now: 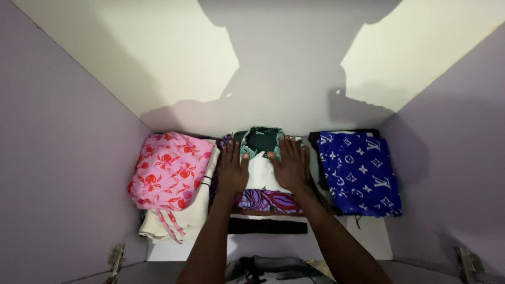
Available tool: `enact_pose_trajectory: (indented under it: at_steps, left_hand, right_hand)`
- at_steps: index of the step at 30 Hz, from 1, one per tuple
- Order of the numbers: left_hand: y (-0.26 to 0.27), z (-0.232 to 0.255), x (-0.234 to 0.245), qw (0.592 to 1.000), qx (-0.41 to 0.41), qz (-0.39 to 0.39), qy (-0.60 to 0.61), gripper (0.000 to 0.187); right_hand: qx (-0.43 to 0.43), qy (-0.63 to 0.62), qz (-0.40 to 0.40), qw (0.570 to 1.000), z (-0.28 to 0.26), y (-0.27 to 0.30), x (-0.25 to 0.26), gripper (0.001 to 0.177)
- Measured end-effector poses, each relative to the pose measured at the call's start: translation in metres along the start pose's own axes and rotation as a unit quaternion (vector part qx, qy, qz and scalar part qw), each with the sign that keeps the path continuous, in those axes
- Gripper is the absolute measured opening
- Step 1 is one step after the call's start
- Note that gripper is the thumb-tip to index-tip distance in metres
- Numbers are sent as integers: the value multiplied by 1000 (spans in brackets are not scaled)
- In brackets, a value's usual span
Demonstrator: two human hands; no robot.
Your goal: The person folds a green shirt and a black garment by hand on a bed and places them into a closet.
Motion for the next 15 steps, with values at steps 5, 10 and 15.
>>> enact_pose_trajectory:
  at_steps: [5,10,15]
  left_hand:
    - [-1,-17,-1,999,-29,27,8,66]
    - [0,-20,2,997,-74,2,-12,70]
    - [30,31,27,999,-27,20,-33,75]
  right_hand:
    - [8,16,-15,1000,11,-7,-2,82]
    - [-2,-83,31,996,21,-12,-6,88]
    - [-35,-37,96,994,-3,51,11,98]
Point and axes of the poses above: each hand's wrist, its own y-axis away from the middle knuckle, its own x-axis out of the back of the hand, z = x × y, the point moved 7 cm from there along -y, towards the middle knuckle, and after that the axes turned 14 degrees about y, right-handed, at the moved point
